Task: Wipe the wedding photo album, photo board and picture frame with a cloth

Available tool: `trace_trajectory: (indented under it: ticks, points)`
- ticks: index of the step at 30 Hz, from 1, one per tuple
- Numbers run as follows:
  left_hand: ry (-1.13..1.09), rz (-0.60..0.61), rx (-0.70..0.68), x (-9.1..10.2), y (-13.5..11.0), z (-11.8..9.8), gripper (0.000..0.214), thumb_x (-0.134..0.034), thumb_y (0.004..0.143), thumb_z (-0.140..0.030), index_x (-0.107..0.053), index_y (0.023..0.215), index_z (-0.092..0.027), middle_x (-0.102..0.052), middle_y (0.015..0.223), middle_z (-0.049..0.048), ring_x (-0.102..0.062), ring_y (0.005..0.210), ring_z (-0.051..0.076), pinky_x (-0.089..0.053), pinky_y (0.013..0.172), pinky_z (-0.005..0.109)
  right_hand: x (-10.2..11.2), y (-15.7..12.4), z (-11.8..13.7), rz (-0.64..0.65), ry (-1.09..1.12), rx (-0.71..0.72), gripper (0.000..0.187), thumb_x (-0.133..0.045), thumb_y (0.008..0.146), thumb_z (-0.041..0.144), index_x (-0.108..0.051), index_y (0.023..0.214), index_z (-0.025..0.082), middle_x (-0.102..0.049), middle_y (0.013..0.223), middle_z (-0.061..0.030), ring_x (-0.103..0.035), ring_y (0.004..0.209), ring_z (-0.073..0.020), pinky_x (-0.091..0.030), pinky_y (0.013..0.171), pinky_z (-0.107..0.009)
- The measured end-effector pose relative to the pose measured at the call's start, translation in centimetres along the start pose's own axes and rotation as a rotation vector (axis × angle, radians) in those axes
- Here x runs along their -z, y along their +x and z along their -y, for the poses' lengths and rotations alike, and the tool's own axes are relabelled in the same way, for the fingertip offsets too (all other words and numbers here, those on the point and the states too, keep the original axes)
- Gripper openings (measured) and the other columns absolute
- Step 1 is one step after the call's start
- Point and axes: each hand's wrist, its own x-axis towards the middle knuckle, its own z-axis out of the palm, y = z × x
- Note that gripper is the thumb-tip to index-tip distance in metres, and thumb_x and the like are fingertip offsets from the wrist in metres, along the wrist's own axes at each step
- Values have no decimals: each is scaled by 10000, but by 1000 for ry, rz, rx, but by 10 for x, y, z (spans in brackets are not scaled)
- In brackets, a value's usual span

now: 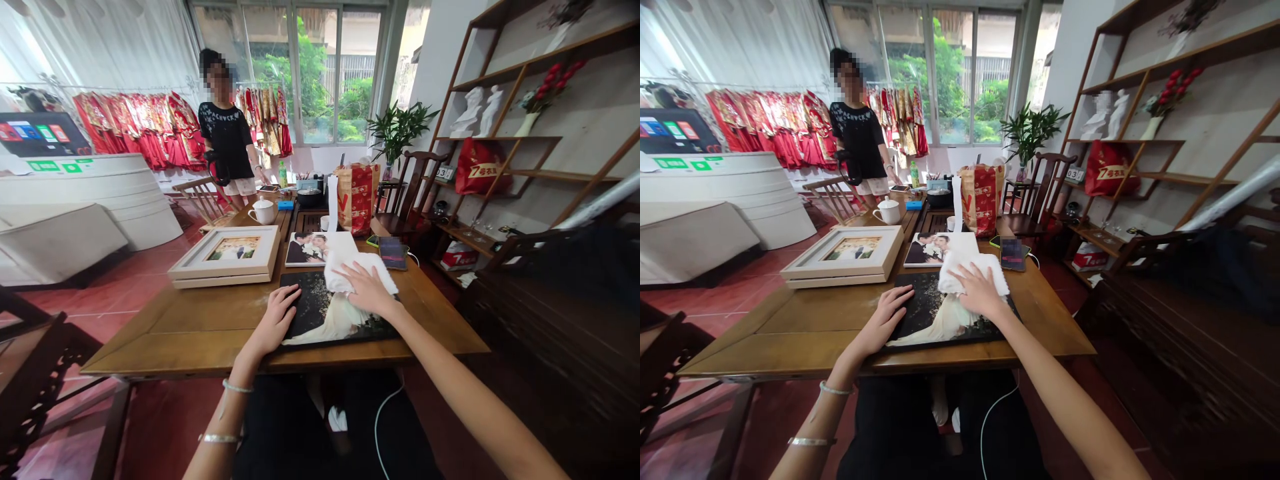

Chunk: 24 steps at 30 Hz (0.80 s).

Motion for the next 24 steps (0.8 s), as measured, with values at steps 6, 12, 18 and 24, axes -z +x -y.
trace_trajectory:
  ticks: [6,12,18,24]
  points:
    - [1,-8,-10,1,1,1,397,-390,903,-213,-535,1272,-237,-466,1375,80,-334,1281,241,-238,1106,519,-4,-20,-27,-48,-39,-176,583,-408,864,276,-287,1431,341,-248,1521,3,-150,1387,-320,-126,1037,-672]
    - [11,0,-2,1,2,-3,392,-392,906,-225,-538,1269,-215,-467,1368,95,-334,1275,242,-242,1105,512,-6,5,-2,-23,-43,-161,585,-425,880,343,-270,1444,313,-211,1533,-38,-103,1383,-376,-64,999,-726]
    - [8,7,13,0,3,-4,397,-398,903,-210,-532,1275,-244,-467,1364,76,-340,1267,240,-245,1103,512,-9,-1,42,-3,-12,100,686,-497,798,266,-267,1441,331,-192,1540,-21,-69,1394,-341,-13,1032,-682]
    - [9,-5,28,0,3,-4,391,-418,888,-200,-549,1253,-246,-487,1345,70,-356,1252,240,-250,1104,505,-3,-64,63,37,44,278,782,-508,713,197,-261,1441,345,-176,1544,2,-23,1406,-305,21,1068,-624]
